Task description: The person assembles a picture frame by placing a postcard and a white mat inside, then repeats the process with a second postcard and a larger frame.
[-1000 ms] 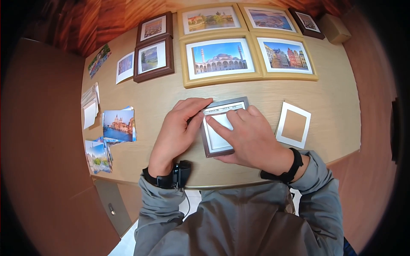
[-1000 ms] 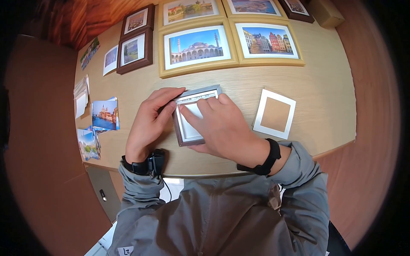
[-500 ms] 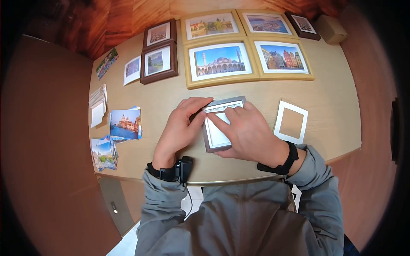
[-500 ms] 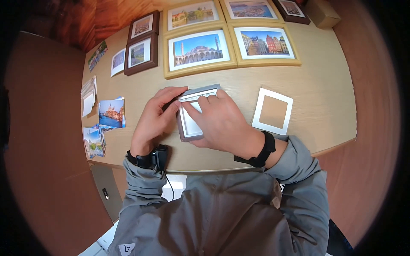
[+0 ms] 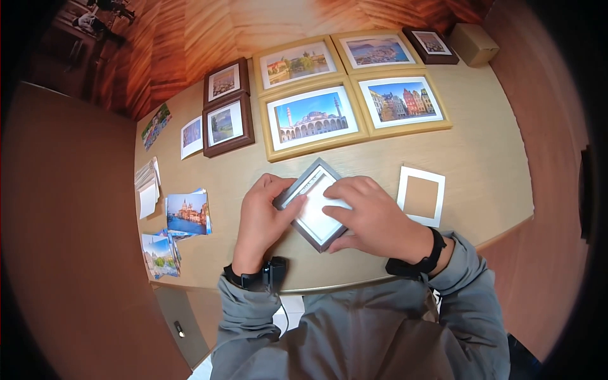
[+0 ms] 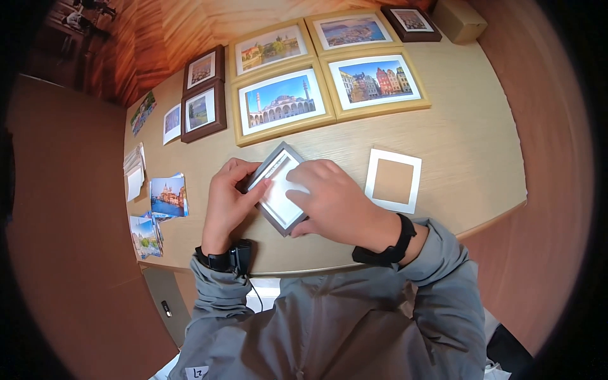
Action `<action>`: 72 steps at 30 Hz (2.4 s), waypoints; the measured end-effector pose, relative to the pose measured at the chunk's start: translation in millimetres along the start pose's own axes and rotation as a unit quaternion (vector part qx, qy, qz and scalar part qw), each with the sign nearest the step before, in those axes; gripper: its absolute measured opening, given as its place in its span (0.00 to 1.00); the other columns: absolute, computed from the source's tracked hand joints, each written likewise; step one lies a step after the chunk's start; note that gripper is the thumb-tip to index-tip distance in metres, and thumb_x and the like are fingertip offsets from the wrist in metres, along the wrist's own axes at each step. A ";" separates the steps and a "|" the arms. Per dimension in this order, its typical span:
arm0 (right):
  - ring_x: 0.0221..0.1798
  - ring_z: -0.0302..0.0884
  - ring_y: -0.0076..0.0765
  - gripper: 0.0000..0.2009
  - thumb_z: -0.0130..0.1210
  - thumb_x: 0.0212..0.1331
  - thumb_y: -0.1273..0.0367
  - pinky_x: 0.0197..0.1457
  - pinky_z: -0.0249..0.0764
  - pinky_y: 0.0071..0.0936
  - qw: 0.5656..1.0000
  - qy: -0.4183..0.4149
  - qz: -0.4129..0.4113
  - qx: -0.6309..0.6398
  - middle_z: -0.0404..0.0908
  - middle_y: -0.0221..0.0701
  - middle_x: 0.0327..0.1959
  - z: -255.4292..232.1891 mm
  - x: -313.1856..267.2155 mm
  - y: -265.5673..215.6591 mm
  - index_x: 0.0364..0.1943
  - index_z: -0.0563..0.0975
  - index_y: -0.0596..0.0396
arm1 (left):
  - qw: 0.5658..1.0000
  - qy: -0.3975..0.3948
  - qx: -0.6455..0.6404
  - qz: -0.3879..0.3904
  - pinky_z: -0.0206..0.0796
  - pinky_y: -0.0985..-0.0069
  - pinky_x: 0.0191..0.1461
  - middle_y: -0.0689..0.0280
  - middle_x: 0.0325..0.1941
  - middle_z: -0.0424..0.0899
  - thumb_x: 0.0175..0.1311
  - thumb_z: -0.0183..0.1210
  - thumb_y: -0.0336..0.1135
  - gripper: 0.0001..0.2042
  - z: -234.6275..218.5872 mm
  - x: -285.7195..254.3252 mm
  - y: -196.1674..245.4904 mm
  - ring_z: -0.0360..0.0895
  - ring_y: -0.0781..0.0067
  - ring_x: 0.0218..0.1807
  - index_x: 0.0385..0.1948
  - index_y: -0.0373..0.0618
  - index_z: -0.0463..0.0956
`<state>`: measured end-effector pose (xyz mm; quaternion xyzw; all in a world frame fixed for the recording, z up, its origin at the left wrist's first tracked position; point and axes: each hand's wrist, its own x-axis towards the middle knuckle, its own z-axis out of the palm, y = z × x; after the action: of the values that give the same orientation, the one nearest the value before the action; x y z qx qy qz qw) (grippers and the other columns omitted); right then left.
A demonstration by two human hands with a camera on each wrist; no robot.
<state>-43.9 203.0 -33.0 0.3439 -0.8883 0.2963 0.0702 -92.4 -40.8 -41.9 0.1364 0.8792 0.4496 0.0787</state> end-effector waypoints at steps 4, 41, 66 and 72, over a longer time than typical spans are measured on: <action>0.55 0.79 0.55 0.23 0.76 0.51 0.62 0.58 0.77 0.47 0.985 0.112 0.125 0.043 0.81 0.41 0.52 2.0 0.9 7.6 0.48 0.83 0.59 | 0.998 0.052 0.007 0.043 0.75 0.71 0.43 0.57 0.39 0.85 0.61 0.70 0.31 0.11 4.5 -0.3 -4.5 0.84 0.62 0.38 0.44 0.39 0.87; 0.58 0.82 0.34 0.25 0.64 0.62 0.74 0.64 0.77 0.31 0.888 0.026 0.271 0.369 0.85 0.40 0.55 9.2 -0.6 32.4 0.63 0.73 0.65 | 0.926 0.013 -0.377 -0.005 0.75 0.71 0.64 0.60 0.59 0.85 0.65 0.67 0.23 0.23 38.1 -4.0 -5.0 0.83 0.72 0.58 0.62 0.36 0.74; 0.48 0.85 0.29 0.20 0.63 0.73 0.58 0.54 0.80 0.29 0.905 0.099 0.275 0.309 0.89 0.38 0.45 9.3 5.6 28.6 0.51 0.82 0.65 | 0.949 0.069 -0.307 0.028 0.71 0.80 0.48 0.69 0.44 0.88 0.81 0.57 0.40 0.15 40.4 -3.3 -16.9 0.79 0.84 0.44 0.53 0.37 0.83; 0.35 0.75 0.17 0.11 0.65 0.72 0.64 0.38 0.75 0.19 0.914 0.138 0.236 0.300 0.81 0.22 0.34 -36.7 -9.9 45.2 0.41 0.82 0.60 | 0.915 0.071 -0.396 -0.020 0.77 0.79 0.44 0.66 0.45 0.88 0.81 0.56 0.43 0.16 35.1 -3.6 -18.5 0.85 0.80 0.41 0.53 0.39 0.82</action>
<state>-68.9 256.3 -27.9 0.0848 -0.7942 0.6016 0.0137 -82.9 -25.3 -77.4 0.0444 0.6354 0.7675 0.0728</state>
